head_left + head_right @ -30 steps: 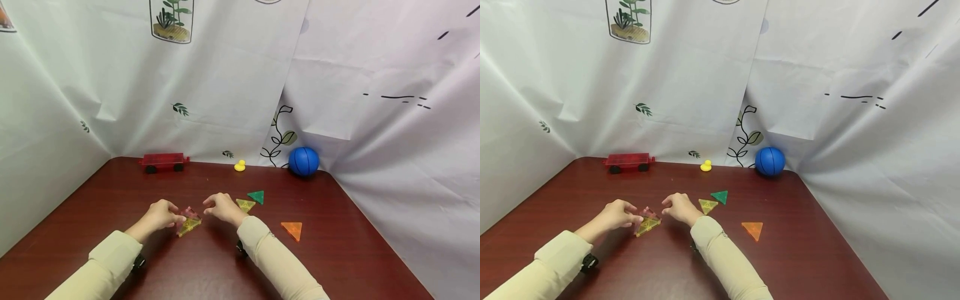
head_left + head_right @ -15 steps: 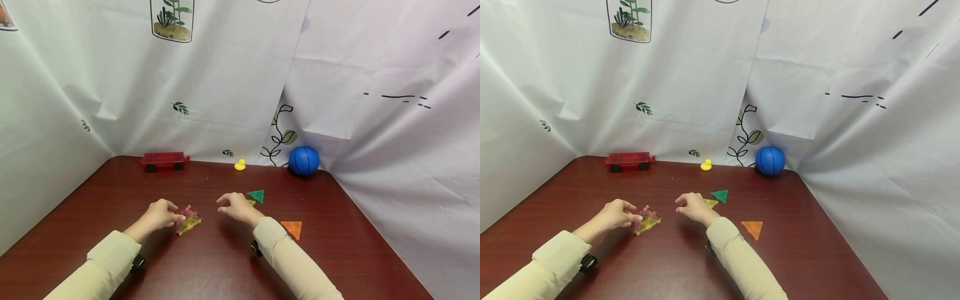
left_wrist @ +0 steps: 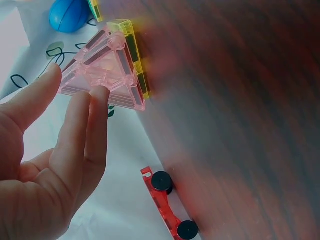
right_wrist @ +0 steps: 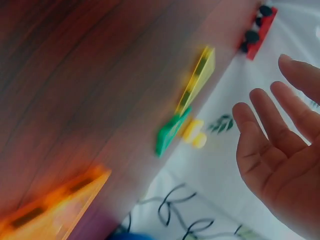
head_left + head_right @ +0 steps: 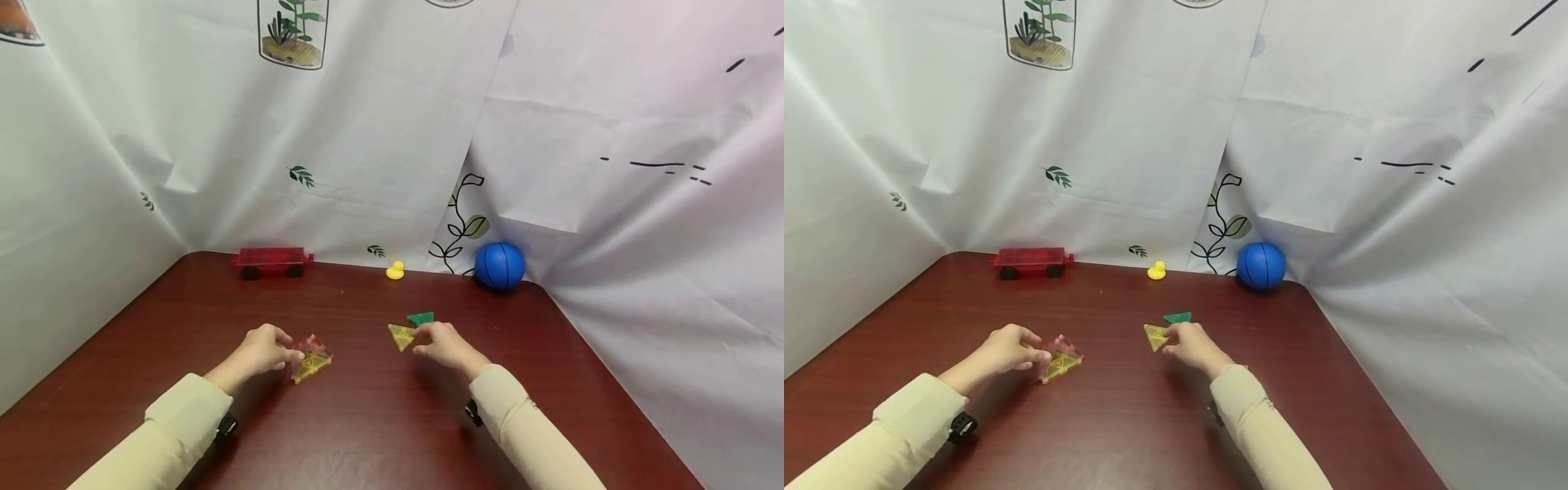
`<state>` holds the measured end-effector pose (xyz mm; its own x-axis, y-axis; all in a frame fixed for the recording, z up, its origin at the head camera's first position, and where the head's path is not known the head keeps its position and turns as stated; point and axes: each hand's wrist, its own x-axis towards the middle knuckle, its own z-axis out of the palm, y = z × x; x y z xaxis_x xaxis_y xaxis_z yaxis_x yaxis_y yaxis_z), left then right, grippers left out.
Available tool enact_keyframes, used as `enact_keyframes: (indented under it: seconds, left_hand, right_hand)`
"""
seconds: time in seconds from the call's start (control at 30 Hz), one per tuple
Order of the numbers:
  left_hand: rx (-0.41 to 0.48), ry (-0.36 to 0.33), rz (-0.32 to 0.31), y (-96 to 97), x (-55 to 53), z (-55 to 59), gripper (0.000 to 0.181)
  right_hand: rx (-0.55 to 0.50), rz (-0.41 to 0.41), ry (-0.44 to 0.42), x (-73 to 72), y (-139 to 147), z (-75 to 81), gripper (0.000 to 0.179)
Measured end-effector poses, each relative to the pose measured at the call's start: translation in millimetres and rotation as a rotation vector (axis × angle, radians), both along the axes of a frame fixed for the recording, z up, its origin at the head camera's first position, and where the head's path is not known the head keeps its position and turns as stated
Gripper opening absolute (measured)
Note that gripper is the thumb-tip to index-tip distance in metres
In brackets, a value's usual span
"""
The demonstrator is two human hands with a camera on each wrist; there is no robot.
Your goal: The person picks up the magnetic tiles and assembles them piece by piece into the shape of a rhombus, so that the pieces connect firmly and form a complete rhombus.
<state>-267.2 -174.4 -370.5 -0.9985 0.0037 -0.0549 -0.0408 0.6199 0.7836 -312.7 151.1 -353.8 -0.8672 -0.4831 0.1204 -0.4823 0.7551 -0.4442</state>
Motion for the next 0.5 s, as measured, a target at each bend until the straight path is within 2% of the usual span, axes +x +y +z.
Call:
enact_keyframes:
  seconds: [0.2, 0.5]
  left_hand:
    - [-0.004, 0.0, -0.005, 0.1, -0.3, 0.9, 0.05]
    - [-0.011, 0.005, -0.015, 0.0, 1.6, 1.7, 0.048]
  right_hand:
    - [0.018, -0.134, -0.073, 3.8, 37.0, 3.6, 0.031]
    - [0.137, -0.182, -0.081, 5.5, 81.6, 0.5, 0.034]
